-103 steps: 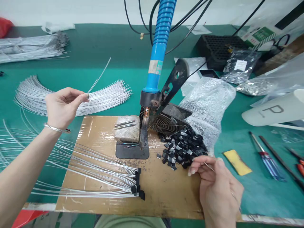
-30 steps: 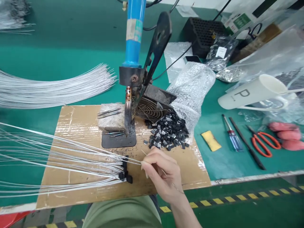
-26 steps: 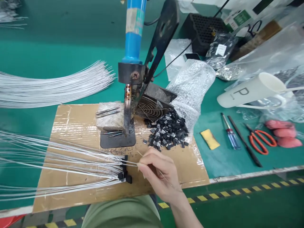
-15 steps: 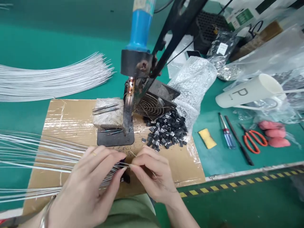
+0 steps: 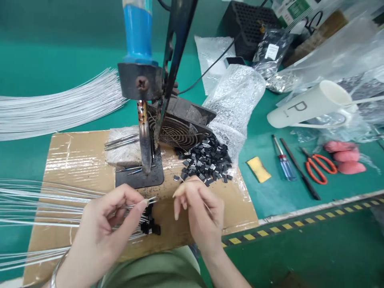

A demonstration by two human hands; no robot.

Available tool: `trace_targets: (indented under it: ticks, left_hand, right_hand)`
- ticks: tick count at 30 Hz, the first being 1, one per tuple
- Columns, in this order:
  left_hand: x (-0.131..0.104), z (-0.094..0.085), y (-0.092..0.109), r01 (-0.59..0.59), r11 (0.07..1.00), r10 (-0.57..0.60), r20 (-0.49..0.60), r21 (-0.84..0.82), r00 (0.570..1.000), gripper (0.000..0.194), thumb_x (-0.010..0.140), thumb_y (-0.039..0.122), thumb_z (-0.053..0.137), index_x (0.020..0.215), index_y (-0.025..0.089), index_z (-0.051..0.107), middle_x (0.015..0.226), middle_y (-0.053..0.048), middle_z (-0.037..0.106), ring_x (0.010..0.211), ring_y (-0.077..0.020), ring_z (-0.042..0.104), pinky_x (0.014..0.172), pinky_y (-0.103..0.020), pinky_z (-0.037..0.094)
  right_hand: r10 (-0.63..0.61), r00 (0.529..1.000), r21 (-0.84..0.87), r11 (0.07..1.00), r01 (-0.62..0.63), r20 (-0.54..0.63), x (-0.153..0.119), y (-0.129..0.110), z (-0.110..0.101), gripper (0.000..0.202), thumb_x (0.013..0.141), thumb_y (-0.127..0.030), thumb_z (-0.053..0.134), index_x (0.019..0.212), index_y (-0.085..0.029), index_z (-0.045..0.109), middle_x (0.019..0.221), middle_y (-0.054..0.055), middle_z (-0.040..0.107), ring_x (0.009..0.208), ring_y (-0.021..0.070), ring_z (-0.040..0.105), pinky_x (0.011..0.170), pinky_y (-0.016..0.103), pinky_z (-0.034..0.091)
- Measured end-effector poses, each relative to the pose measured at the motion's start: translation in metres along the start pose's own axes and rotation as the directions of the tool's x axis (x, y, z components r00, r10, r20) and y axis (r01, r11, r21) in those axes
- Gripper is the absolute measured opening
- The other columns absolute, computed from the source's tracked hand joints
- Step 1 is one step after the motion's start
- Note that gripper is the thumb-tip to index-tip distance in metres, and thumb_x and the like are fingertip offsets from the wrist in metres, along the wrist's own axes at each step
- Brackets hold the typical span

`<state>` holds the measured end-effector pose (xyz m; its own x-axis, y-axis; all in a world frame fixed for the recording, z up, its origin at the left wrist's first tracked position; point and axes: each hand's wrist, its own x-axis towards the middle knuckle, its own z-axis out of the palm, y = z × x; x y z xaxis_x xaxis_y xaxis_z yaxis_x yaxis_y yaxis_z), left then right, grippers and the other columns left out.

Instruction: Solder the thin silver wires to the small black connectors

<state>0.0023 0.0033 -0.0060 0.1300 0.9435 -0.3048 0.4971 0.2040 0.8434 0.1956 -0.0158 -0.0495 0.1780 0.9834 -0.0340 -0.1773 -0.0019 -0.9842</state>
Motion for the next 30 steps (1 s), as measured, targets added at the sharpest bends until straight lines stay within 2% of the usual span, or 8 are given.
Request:
trace_targets:
  ticks: [3, 5, 8, 12, 19, 23, 28, 30]
  left_hand:
    - [0.000, -0.001, -0.007, 0.029, 0.999, -0.029, -0.006, -0.045, 1.000, 0.032, 0.095, 0.049, 0.069, 0.076, 0.023, 0.071, 0.059, 0.004, 0.057, 0.052, -0.0113, 0.043, 0.046, -0.020, 0.032]
    - [0.000, -0.001, -0.011, 0.015, 0.999, -0.017, -0.029, -0.044, 0.999, 0.032, 0.094, 0.050, 0.071, 0.078, 0.023, 0.072, 0.060, 0.003, 0.060, 0.051, -0.0114, 0.045, 0.046, -0.021, 0.032]
    - [0.000, -0.002, -0.012, 0.020, 0.999, -0.022, -0.041, -0.039, 0.999, 0.031, 0.092, 0.051, 0.073, 0.079, 0.023, 0.074, 0.062, 0.001, 0.065, 0.051, -0.0122, 0.049, 0.046, -0.021, 0.033]
    - [-0.001, -0.003, -0.004, 0.032, 0.998, -0.033, -0.017, -0.045, 0.999, 0.032, 0.093, 0.052, 0.072, 0.079, 0.023, 0.075, 0.061, 0.002, 0.065, 0.052, -0.0124, 0.050, 0.046, -0.021, 0.034]
    - [0.000, -0.002, 0.002, 0.014, 0.998, -0.015, -0.028, -0.056, 0.999, 0.030, 0.095, 0.047, 0.071, 0.080, 0.022, 0.076, 0.060, 0.002, 0.064, 0.052, -0.0112, 0.050, 0.047, -0.020, 0.035]
    - [0.002, -0.001, 0.001, -0.037, 0.999, 0.036, -0.044, -0.031, 0.998, 0.024, 0.095, 0.041, 0.071, 0.080, 0.022, 0.075, 0.060, 0.003, 0.065, 0.050, -0.0103, 0.050, 0.046, -0.018, 0.037]
    - [-0.001, 0.000, 0.004, -0.078, 0.996, 0.075, -0.066, -0.040, 0.995, 0.020, 0.094, 0.033, 0.070, 0.078, 0.022, 0.075, 0.064, 0.003, 0.070, 0.053, -0.0100, 0.060, 0.049, -0.015, 0.046]
    - [-0.001, 0.001, 0.006, -0.088, 0.995, 0.085, -0.075, -0.037, 0.994, 0.019, 0.093, 0.032, 0.070, 0.078, 0.023, 0.075, 0.064, 0.003, 0.071, 0.052, -0.0097, 0.060, 0.048, -0.014, 0.046]
  right_hand:
    - [0.130, 0.989, 0.286, 0.947, -0.144, 0.069, -0.001, 0.002, -0.002, 0.059, 0.113, -0.059, 0.040, 0.104, -0.022, 0.085, 0.080, 0.002, 0.062, 0.061, 0.0154, 0.064, 0.054, 0.029, 0.055]
    - [0.183, 0.979, 0.336, 0.920, -0.203, 0.091, -0.002, 0.002, 0.000, 0.065, 0.114, -0.059, 0.035, 0.100, -0.022, 0.086, 0.077, 0.003, 0.064, 0.059, 0.0149, 0.064, 0.052, 0.027, 0.056]
    - [0.161, 0.987, 0.226, 0.960, -0.163, 0.030, -0.004, 0.002, 0.007, 0.052, 0.114, -0.046, 0.048, 0.090, -0.022, 0.087, 0.071, 0.001, 0.062, 0.056, 0.0105, 0.061, 0.050, 0.021, 0.051]
    - [0.136, 0.987, 0.073, 0.987, -0.142, 0.085, -0.003, -0.002, 0.018, 0.023, 0.106, -0.032, 0.068, 0.099, -0.025, 0.089, 0.080, 0.000, 0.066, 0.056, 0.0078, 0.062, 0.052, 0.019, 0.052]
    - [0.225, 0.962, 0.257, 0.931, -0.258, 0.152, -0.001, -0.004, 0.026, 0.008, 0.093, -0.028, 0.083, 0.091, -0.027, 0.091, 0.077, 0.000, 0.068, 0.049, 0.0062, 0.058, 0.047, 0.019, 0.049]
    - [0.273, 0.951, 0.288, 0.908, -0.304, 0.143, -0.002, -0.001, 0.027, 0.004, 0.089, -0.026, 0.086, 0.088, -0.026, 0.090, 0.076, -0.001, 0.069, 0.047, 0.0064, 0.058, 0.046, 0.020, 0.048]
    - [0.292, 0.946, 0.306, 0.896, -0.323, 0.142, -0.003, 0.002, 0.028, 0.005, 0.088, -0.027, 0.087, 0.085, -0.024, 0.089, 0.075, -0.001, 0.070, 0.047, 0.0059, 0.057, 0.044, 0.019, 0.045]
    - [0.307, 0.940, 0.329, 0.881, -0.339, 0.145, -0.004, 0.003, 0.028, 0.005, 0.087, -0.027, 0.089, 0.084, -0.024, 0.089, 0.074, -0.001, 0.071, 0.045, 0.0055, 0.056, 0.043, 0.019, 0.044]
